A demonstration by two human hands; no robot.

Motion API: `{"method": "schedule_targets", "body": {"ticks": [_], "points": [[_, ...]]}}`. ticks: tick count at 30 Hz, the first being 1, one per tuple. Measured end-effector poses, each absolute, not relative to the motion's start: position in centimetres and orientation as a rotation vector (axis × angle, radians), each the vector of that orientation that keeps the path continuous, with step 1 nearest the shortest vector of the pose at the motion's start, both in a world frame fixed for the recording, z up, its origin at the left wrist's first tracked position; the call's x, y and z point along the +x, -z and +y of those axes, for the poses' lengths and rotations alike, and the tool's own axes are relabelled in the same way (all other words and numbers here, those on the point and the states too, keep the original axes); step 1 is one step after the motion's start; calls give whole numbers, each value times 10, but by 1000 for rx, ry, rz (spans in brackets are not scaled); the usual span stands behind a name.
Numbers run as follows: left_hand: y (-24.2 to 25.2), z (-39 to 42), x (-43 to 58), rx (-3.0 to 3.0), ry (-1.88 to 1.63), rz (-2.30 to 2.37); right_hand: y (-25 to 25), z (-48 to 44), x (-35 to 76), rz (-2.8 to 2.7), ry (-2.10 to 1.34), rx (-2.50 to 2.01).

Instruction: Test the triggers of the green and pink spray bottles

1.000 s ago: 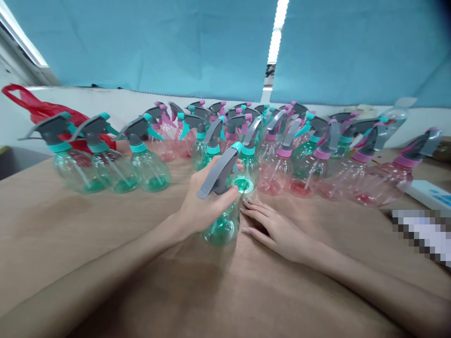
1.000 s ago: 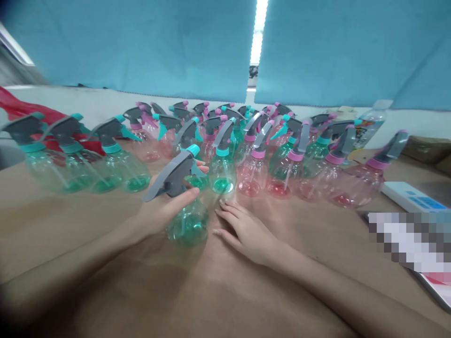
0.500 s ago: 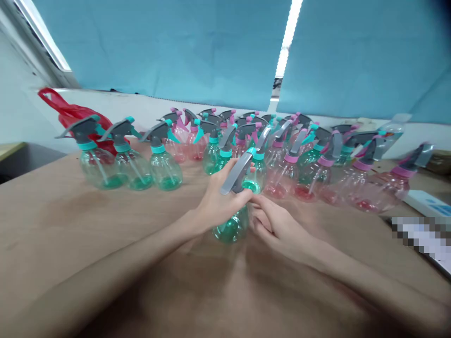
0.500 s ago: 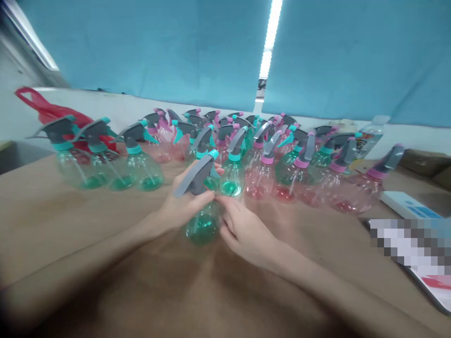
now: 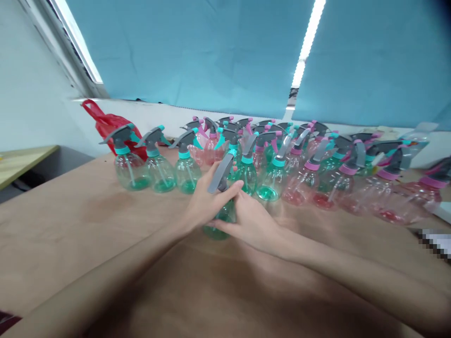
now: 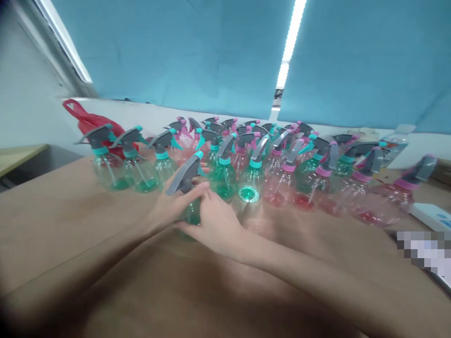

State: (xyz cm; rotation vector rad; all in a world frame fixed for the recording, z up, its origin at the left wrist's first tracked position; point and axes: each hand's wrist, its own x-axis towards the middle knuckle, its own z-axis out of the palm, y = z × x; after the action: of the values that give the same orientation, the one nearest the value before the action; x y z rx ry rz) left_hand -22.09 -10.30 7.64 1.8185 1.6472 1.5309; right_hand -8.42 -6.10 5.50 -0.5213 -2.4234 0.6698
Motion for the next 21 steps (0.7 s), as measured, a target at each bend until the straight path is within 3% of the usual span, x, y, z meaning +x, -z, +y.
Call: {"method": "schedule_targets", "body": {"ticks": [6, 10, 21], "points": [[-41, -130, -256, 2019, -1584, 1760, -55, -57, -106, -2359, -824, -569], [-16, -131, -269, 2023, -1573, 1864, -50, -41, -113, -2333, -746, -519], [-15, -121, -273, 1632, -1622, 2084, -38, -19, -142, -2271, -736, -625]]}}
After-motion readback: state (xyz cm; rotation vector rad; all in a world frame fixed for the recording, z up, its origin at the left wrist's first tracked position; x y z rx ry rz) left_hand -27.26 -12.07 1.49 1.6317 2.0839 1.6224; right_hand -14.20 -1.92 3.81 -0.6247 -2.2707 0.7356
